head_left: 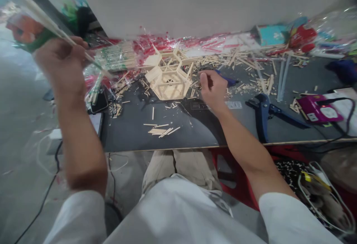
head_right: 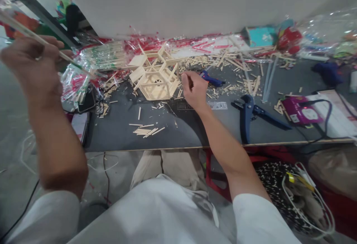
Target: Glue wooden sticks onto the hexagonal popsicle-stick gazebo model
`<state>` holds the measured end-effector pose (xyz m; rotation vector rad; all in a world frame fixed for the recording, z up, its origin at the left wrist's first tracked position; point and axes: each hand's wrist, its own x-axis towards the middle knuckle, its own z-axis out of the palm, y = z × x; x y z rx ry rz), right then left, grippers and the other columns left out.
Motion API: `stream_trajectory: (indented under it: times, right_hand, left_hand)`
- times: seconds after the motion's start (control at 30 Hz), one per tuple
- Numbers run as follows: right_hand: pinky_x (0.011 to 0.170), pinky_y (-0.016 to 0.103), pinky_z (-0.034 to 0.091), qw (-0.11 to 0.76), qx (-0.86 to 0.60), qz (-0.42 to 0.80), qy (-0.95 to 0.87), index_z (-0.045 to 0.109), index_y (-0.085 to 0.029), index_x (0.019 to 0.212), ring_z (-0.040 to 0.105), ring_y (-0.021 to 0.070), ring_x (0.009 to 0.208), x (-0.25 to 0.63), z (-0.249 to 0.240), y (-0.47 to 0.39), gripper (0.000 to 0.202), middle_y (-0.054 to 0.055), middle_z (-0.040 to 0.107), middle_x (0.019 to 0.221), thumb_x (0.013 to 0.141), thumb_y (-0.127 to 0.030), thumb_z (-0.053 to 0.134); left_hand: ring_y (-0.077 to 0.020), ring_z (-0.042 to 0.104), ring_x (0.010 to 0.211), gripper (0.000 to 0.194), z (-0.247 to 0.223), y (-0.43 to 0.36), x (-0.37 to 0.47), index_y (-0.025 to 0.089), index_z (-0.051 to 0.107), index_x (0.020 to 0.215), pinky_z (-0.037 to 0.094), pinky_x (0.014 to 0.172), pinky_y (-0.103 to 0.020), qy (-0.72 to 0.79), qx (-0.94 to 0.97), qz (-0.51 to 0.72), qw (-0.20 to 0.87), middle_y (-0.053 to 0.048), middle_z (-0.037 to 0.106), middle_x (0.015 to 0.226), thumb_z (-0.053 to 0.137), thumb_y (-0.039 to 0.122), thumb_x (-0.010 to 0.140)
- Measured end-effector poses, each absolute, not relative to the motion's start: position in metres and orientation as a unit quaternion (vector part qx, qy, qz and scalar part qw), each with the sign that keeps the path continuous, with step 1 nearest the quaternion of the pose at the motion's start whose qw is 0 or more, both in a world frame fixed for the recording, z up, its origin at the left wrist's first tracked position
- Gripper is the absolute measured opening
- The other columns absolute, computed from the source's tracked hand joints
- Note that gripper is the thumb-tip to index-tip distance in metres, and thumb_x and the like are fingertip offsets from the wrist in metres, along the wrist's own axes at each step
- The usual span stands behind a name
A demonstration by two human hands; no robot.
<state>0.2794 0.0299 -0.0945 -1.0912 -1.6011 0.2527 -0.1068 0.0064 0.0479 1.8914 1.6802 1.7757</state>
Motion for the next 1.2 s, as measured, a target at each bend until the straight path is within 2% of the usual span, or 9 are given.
stream_trajectory:
  times: [0.07, 0.17, 0.3, 0.5, 0.83, 0.93, 1.03, 1.13, 1.2]
  right_hand:
    - [0.073, 0.034, 0.054, 0.565, -0.462, 0.111, -0.675, 0.075, -0.018, 0.107, 0.065, 0.0180, 0.071, 0.280, -0.095, 0.031, 0.062, 0.006, 0.071, 0.081, 0.108, -0.069, 0.040]
    - [0.074, 0.033, 0.054, 0.564, -0.458, 0.103, -0.679, 0.074, -0.018, 0.102, 0.065, 0.0178, 0.071, 0.279, -0.097, 0.033, 0.061, 0.005, 0.069, 0.078, 0.108, -0.068, 0.041]
    - [0.071, 0.031, 0.051, 0.565, -0.465, 0.075, -0.677, 0.072, -0.018, 0.093, 0.064, 0.0164, 0.070, 0.277, -0.101, 0.036, 0.063, 0.004, 0.068, 0.076, 0.108, -0.069, 0.038]
    - [0.069, 0.031, 0.048, 0.561, -0.450, 0.066, -0.692, 0.070, -0.018, 0.092, 0.060, 0.0150, 0.066, 0.278, -0.104, 0.039, 0.058, 0.003, 0.066, 0.074, 0.110, -0.064, 0.039]
    - [0.070, 0.030, 0.053, 0.563, -0.458, 0.046, -0.686, 0.073, -0.018, 0.094, 0.066, 0.0156, 0.068, 0.275, -0.102, 0.032, 0.057, 0.004, 0.070, 0.076, 0.109, -0.063, 0.040]
    - [0.072, 0.033, 0.055, 0.572, -0.452, 0.029, -0.684, 0.074, -0.018, 0.096, 0.066, 0.0161, 0.068, 0.275, -0.094, 0.025, 0.054, 0.007, 0.073, 0.081, 0.109, -0.060, 0.041]
    - [0.061, 0.031, 0.052, 0.594, -0.412, 0.040, -0.690, 0.075, -0.020, 0.098, 0.059, 0.0136, 0.058, 0.272, -0.083, 0.011, 0.044, 0.004, 0.070, 0.076, 0.107, -0.055, 0.050]
    - [0.052, 0.025, 0.045, 0.599, -0.318, 0.151, -0.719, 0.074, -0.022, 0.105, 0.053, 0.0097, 0.053, 0.268, -0.073, -0.005, 0.026, -0.003, 0.064, 0.067, 0.101, -0.047, 0.067]
    - [0.049, 0.022, 0.044, 0.588, -0.255, 0.242, -0.729, 0.072, -0.024, 0.114, 0.054, 0.0081, 0.053, 0.264, -0.068, -0.013, 0.027, -0.005, 0.065, 0.070, 0.096, -0.042, 0.076]
  left_hand:
    - [-0.0184, 0.076, 0.080, 0.020, 0.035, -0.017, -0.076, 0.010, 0.071, 0.105, 0.068, 0.082, -0.047, 0.473, 0.609, 0.635, 0.046, -0.002, 0.075, 0.087, 0.075, 0.022, 0.089]
    - [-0.0191, 0.077, 0.078, 0.016, 0.001, -0.038, -0.040, 0.011, 0.076, 0.100, 0.066, 0.076, -0.036, 0.508, 0.606, 0.600, 0.120, -0.004, 0.079, 0.087, 0.076, 0.010, 0.084]
    - [-0.0193, 0.078, 0.076, 0.018, -0.043, -0.035, -0.035, 0.016, 0.072, 0.083, 0.063, 0.082, -0.035, 0.600, 0.571, 0.542, 0.142, -0.001, 0.078, 0.077, 0.065, 0.000, 0.081]
    - [-0.0219, 0.079, 0.081, 0.012, -0.069, -0.025, -0.044, 0.021, 0.071, 0.083, 0.062, 0.083, -0.036, 0.597, 0.622, 0.483, 0.156, -0.002, 0.078, 0.079, 0.062, 0.013, 0.084]
    - [-0.0204, 0.078, 0.083, 0.012, -0.096, -0.021, -0.046, 0.019, 0.069, 0.086, 0.060, 0.085, -0.032, 0.626, 0.584, 0.469, 0.219, -0.004, 0.080, 0.082, 0.058, 0.014, 0.085]
    - [-0.0194, 0.076, 0.078, 0.012, -0.098, -0.028, -0.047, 0.019, 0.068, 0.086, 0.060, 0.081, -0.030, 0.619, 0.594, 0.477, 0.189, -0.003, 0.078, 0.080, 0.056, 0.016, 0.086]
    - [-0.0177, 0.074, 0.073, 0.015, -0.099, -0.034, -0.039, 0.019, 0.070, 0.092, 0.058, 0.078, -0.029, 0.582, 0.646, 0.481, 0.108, -0.003, 0.077, 0.082, 0.055, 0.021, 0.094]
    - [-0.0177, 0.073, 0.077, 0.021, -0.100, -0.039, -0.028, 0.020, 0.072, 0.102, 0.056, 0.078, -0.028, 0.510, 0.726, 0.461, 0.012, -0.004, 0.076, 0.084, 0.051, 0.023, 0.102]
    - [-0.0184, 0.072, 0.078, 0.024, -0.100, -0.043, -0.022, 0.020, 0.072, 0.110, 0.054, 0.075, -0.027, 0.454, 0.786, 0.419, -0.032, -0.005, 0.075, 0.085, 0.049, 0.019, 0.102]
